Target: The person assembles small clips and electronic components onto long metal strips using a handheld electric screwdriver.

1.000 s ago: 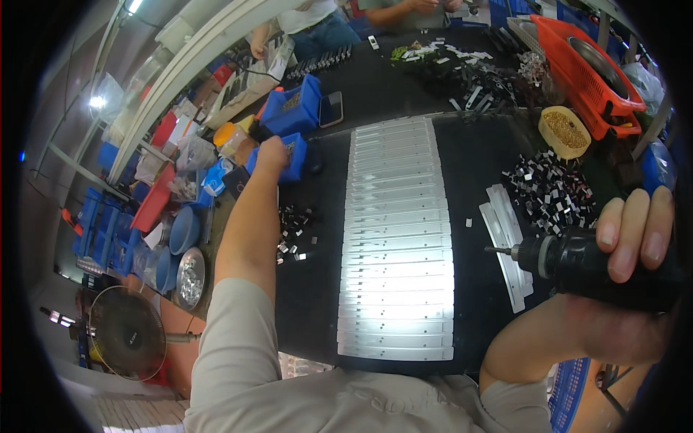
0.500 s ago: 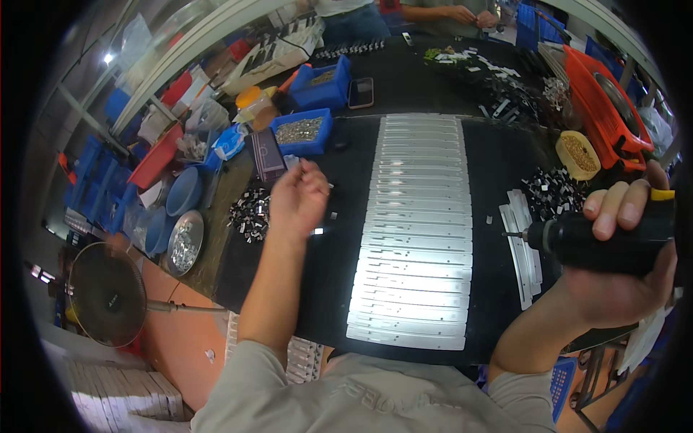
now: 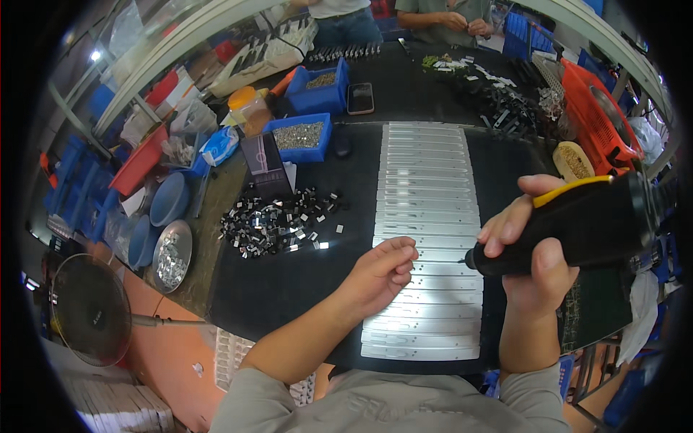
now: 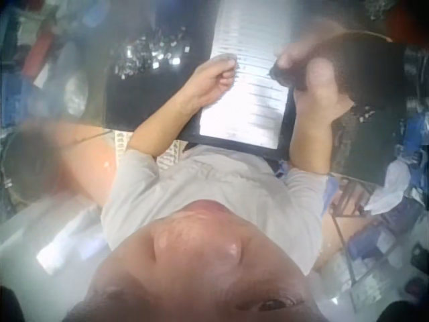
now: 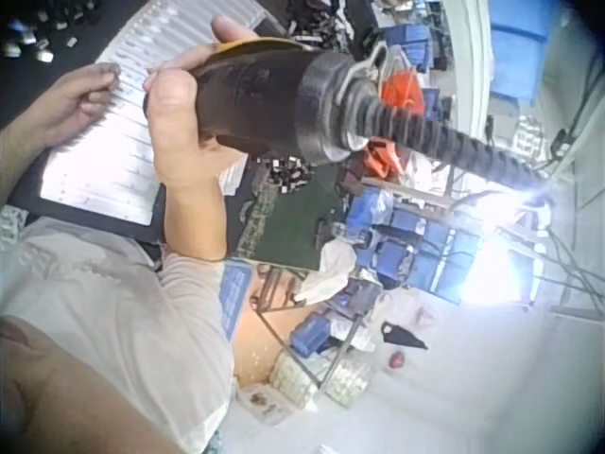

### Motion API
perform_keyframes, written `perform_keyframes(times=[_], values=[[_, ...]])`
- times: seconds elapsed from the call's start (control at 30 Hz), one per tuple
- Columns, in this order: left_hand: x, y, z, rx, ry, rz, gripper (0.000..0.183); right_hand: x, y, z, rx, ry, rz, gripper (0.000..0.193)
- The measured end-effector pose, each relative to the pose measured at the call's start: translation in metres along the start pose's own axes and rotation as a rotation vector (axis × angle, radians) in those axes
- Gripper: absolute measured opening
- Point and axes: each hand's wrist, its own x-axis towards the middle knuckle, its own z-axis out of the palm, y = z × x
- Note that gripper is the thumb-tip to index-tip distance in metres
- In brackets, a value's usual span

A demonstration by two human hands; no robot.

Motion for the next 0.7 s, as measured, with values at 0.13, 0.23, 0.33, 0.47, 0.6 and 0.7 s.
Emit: perform_keyframes(times=[0.13, 0.23, 0.33, 0.47, 0.6, 0.7], values=[[-0.004, 0.002, 0.005, -0.017, 0.001, -0.039, 0.01, -0.002, 0.01, 0.001, 0.048, -0.033, 0.064, 0.072], [-0.007, -0.001, 0.007, -0.016, -0.009, -0.069, 0.011, -0.002, 0.011, 0.003, 0.048, -0.018, 0.07, 0.076], [-0.01, -0.005, 0.01, 0.006, -0.023, -0.077, 0.014, -0.004, 0.011, 0.005, 0.115, -0.021, 0.115, 0.079], [-0.011, -0.01, 0.009, 0.022, -0.078, -0.112, 0.019, -0.009, 0.009, 0.008, 0.131, -0.044, 0.187, 0.08], [-0.013, -0.013, 0.018, 0.029, -0.048, -0.111, 0.021, -0.01, 0.006, 0.002, 0.118, -0.161, 0.223, 0.073], [-0.014, -0.013, 0.014, 0.053, -0.072, -0.097, 0.021, -0.01, 0.004, 0.0, 0.107, -0.229, 0.177, 0.069]])
